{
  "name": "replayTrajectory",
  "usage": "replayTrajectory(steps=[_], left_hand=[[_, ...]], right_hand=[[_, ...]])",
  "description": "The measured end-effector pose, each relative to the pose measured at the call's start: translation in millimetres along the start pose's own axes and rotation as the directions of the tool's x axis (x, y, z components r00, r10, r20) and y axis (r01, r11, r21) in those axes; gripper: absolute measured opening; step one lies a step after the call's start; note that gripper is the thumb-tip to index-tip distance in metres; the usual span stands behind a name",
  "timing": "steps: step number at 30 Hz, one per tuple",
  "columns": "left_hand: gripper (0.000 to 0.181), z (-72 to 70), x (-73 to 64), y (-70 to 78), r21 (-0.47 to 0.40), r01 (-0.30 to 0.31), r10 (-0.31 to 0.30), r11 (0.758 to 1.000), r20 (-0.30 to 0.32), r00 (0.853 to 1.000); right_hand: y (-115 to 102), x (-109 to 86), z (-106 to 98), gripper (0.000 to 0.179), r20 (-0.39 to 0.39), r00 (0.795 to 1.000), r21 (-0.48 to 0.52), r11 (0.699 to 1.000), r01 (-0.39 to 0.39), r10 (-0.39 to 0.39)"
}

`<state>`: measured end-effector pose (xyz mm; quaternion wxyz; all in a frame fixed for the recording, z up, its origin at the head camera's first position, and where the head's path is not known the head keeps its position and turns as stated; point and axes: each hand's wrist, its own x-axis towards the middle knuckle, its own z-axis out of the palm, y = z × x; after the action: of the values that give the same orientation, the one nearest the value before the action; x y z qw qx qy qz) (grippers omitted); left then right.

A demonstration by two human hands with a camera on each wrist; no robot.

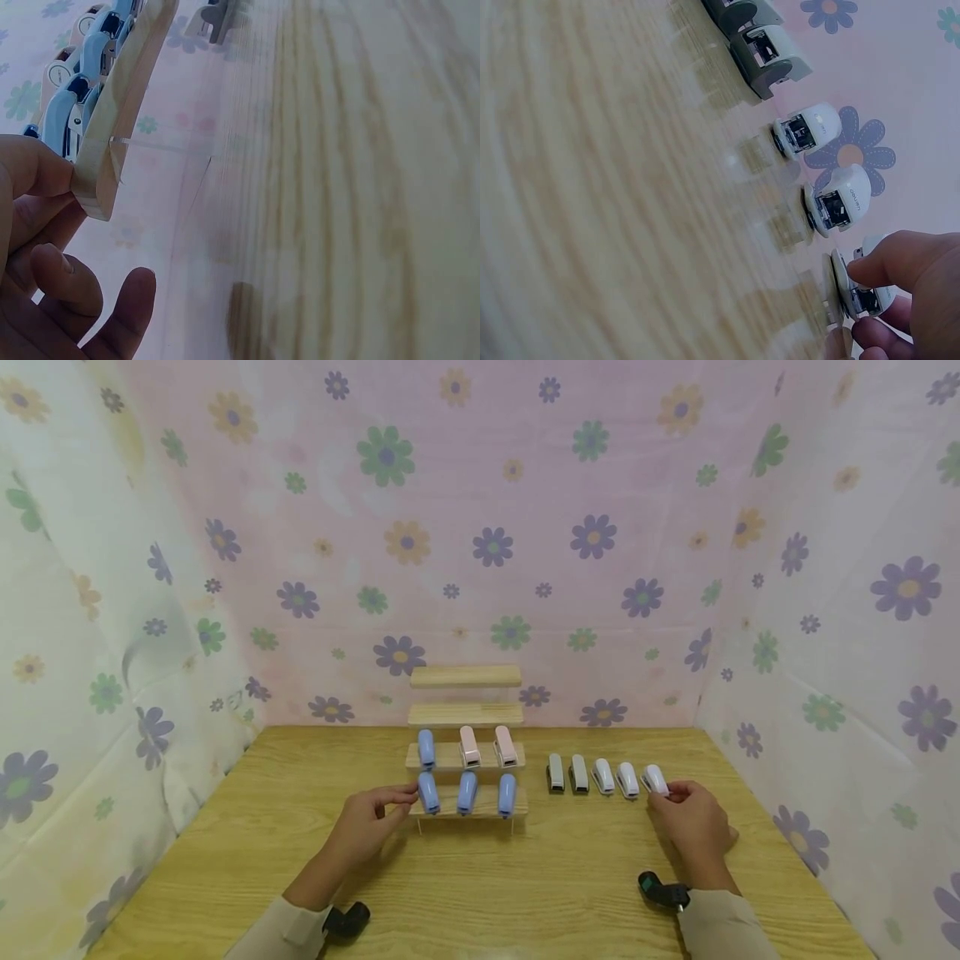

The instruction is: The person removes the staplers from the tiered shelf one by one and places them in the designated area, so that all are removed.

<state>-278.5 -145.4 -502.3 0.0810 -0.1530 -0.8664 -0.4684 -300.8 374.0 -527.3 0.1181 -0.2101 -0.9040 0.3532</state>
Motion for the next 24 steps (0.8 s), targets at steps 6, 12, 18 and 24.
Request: replayTrajectory(steps=[6,12,18,24], left_hand=[[0.019,0.9,0.9,-2.9,0.011,0.020,-0.020,1.000,0.011,1.000],[0.019,0.1,0.1,-3.6,0.018,0.015,-0.015,1.000,0.003,1.000],[0.019,0.2,0.7,-3.8,0.038,-0.001,0.001,0.999,-0.006,1.000],[0.018,1.5,2.5,-4.1,0.033,-0.003,0.003,0.999,-0.009,1.000]], right_hand=[[-0.7,-0.3,0.3,0.055,0.004,1.000,0.021,1.000,0.018,-0.018],[-1.4,1.8,0.8,0.056,0.008,1.000,0.033,0.999,0.026,-0.026],[-4.6,1.2,1.1,0.062,-0.030,1.000,0.090,0.996,0.007,-0.004],[-37.5,-10.9,-1.5,0.052,-0.244,0.963,0.201,0.966,0.162,-0.110]])
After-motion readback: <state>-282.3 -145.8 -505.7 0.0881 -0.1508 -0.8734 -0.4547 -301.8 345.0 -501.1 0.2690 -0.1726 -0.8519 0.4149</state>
